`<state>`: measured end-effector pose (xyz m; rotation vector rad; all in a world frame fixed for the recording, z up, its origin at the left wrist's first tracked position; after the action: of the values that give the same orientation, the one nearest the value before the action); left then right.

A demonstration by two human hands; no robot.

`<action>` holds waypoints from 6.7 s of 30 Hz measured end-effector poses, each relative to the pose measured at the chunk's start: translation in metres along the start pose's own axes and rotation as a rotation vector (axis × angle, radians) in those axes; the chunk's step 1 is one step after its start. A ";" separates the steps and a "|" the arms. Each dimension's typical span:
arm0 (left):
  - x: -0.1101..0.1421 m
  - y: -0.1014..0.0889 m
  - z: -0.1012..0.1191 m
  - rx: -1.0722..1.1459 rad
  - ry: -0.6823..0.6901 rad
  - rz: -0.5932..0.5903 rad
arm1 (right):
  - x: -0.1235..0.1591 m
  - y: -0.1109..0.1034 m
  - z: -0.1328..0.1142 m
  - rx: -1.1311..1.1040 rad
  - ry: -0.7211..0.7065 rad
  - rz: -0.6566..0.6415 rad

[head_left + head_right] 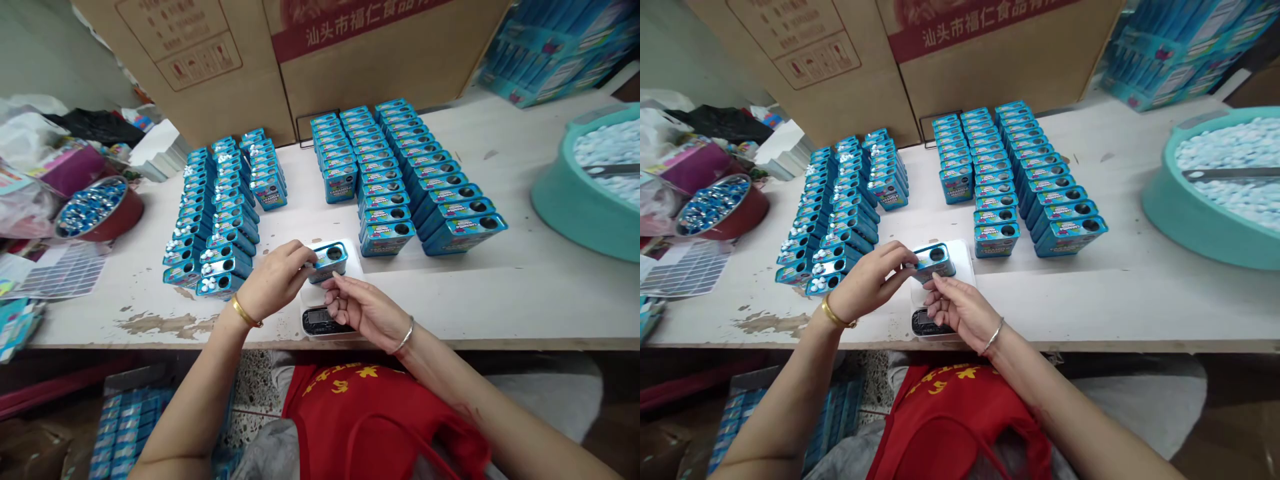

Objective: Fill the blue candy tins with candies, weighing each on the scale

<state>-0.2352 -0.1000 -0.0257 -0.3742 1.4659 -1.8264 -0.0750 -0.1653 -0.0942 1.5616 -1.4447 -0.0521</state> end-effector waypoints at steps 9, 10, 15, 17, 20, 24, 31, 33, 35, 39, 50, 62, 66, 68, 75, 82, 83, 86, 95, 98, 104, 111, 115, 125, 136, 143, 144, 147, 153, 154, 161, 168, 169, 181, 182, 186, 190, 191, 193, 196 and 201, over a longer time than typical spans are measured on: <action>-0.002 0.001 0.032 0.225 0.142 0.251 | 0.011 0.005 -0.009 -0.325 0.019 0.056; -0.001 0.000 0.029 0.223 0.105 0.332 | 0.013 -0.001 -0.012 -0.301 0.004 0.078; 0.013 0.001 -0.004 0.202 -0.153 0.587 | 0.023 -0.057 -0.022 -0.192 -0.152 0.367; 0.019 0.005 -0.014 0.203 -0.208 0.600 | 0.024 -0.082 -0.021 -0.160 -0.193 0.483; 0.022 0.010 -0.021 0.189 -0.237 0.589 | 0.023 -0.110 -0.014 -0.133 -0.203 0.546; 0.020 0.012 -0.020 0.171 -0.228 0.563 | 0.020 -0.123 -0.004 -0.112 -0.238 0.539; 0.013 0.019 -0.017 0.249 -0.172 0.459 | 0.020 -0.120 -0.002 -0.109 -0.264 0.523; 0.012 0.030 -0.016 0.297 -0.176 0.397 | 0.020 -0.111 -0.003 -0.135 -0.222 0.512; 0.011 0.042 -0.014 0.337 -0.201 0.348 | 0.019 -0.093 -0.004 -0.150 -0.170 0.457; 0.006 0.049 -0.003 0.250 -0.116 0.356 | 0.015 -0.044 -0.006 -0.168 -0.138 0.281; 0.014 0.030 0.011 -0.297 0.200 0.348 | 0.002 0.004 -0.010 -0.381 -0.067 0.251; 0.018 0.039 0.003 -0.212 0.103 0.377 | 0.005 0.009 -0.012 -0.339 -0.109 0.213; 0.015 0.045 -0.003 0.019 -0.066 0.392 | 0.013 0.003 -0.018 -0.283 -0.125 0.233; 0.012 0.049 -0.005 0.123 -0.132 0.391 | 0.016 -0.003 -0.020 -0.243 -0.129 0.244; 0.003 0.058 -0.014 0.261 -0.178 0.291 | 0.022 -0.032 -0.020 -0.194 -0.151 0.305; 0.008 0.045 -0.025 0.461 -0.164 0.283 | 0.023 -0.073 -0.014 -0.169 -0.174 0.448; 0.011 0.041 -0.028 0.484 -0.182 0.327 | 0.022 -0.080 -0.012 -0.164 -0.185 0.470; 0.020 0.032 -0.038 0.477 -0.269 0.491 | 0.018 -0.100 -0.006 -0.141 -0.226 0.523; 0.026 0.026 -0.039 0.356 -0.307 0.659 | 0.015 -0.116 0.005 -0.147 -0.229 0.533; 0.020 0.025 -0.027 0.302 -0.234 0.631 | 0.015 -0.117 0.005 -0.133 -0.237 0.535; 0.002 0.024 0.001 0.129 -0.016 0.497 | 0.015 -0.115 0.007 -0.111 -0.259 0.506; -0.004 0.032 0.006 -0.061 0.152 0.299 | 0.015 -0.113 0.007 -0.131 -0.249 0.496; 0.004 0.027 -0.004 -0.016 0.071 0.404 | 0.017 -0.108 0.005 -0.109 -0.251 0.509; 0.012 0.039 -0.013 0.032 -0.052 0.328 | 0.010 0.008 -0.058 0.444 -0.518 0.153; -0.029 0.040 -0.031 -0.035 -0.058 0.261 | -0.007 -0.035 -0.037 0.373 -0.425 0.368; -0.126 0.073 -0.085 -0.221 -0.035 0.270 | -0.027 -0.092 0.006 0.261 -0.343 0.522; -0.135 0.079 -0.088 -0.250 -0.044 0.274 | -0.028 -0.094 0.008 0.242 -0.333 0.515; -0.149 0.090 -0.094 -0.296 -0.062 0.305 | -0.028 -0.094 0.008 0.232 -0.309 0.484; -0.142 0.071 -0.115 -0.400 -0.262 0.512 | -0.024 -0.096 0.007 0.336 -0.267 0.509; -0.136 0.064 -0.121 -0.445 -0.377 0.564 | -0.024 -0.098 0.008 0.348 -0.268 0.513; -0.107 0.036 -0.155 -0.706 -0.747 0.315 | -0.024 -0.105 0.013 0.367 -0.284 0.485; -0.100 0.008 -0.106 -0.677 -0.524 0.062 | -0.016 -0.096 -0.001 0.283 -0.314 0.467; -0.096 0.000 -0.091 -0.669 -0.488 0.036 | -0.016 -0.097 -0.002 0.262 -0.335 0.472; -0.055 0.016 0.050 -0.527 0.018 -0.255 | -0.001 -0.104 -0.009 -0.039 -0.360 0.454; -0.055 0.018 0.050 -0.513 0.009 -0.240 | 0.002 -0.104 -0.009 -0.049 -0.354 0.452; -0.049 0.005 0.042 -0.403 -0.010 -0.152 | 0.016 -0.109 -0.007 -0.065 -0.318 0.469; -0.025 -0.015 0.020 -0.198 -0.157 0.180 | 0.031 -0.119 -0.002 -0.028 -0.257 0.488; -0.016 -0.016 0.013 -0.149 -0.211 0.258 | 0.034 -0.121 -0.001 -0.017 -0.243 0.489; 0.004 -0.015 -0.001 -0.061 -0.314 0.353 | 0.039 -0.122 0.001 0.007 -0.229 0.497; 0.032 -0.004 -0.018 0.035 -0.445 0.382 | 0.044 -0.118 0.001 0.066 -0.233 0.504; 0.061 0.015 -0.029 0.106 -0.507 0.379 | 0.043 -0.097 -0.007 0.193 -0.263 0.444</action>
<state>-0.2897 -0.1236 -0.0620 -0.4343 1.0043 -1.3709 0.0139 -0.2117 -0.1296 1.3852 -2.0280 0.1544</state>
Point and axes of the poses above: each hand's wrist, its own x-axis away from the middle knuckle, its own y-axis out of the palm, z = x × y, the point moved 1 cm from there along -x, towards the middle knuckle, and after that the axes turned 9 degrees about z, right-handed, at the moved point
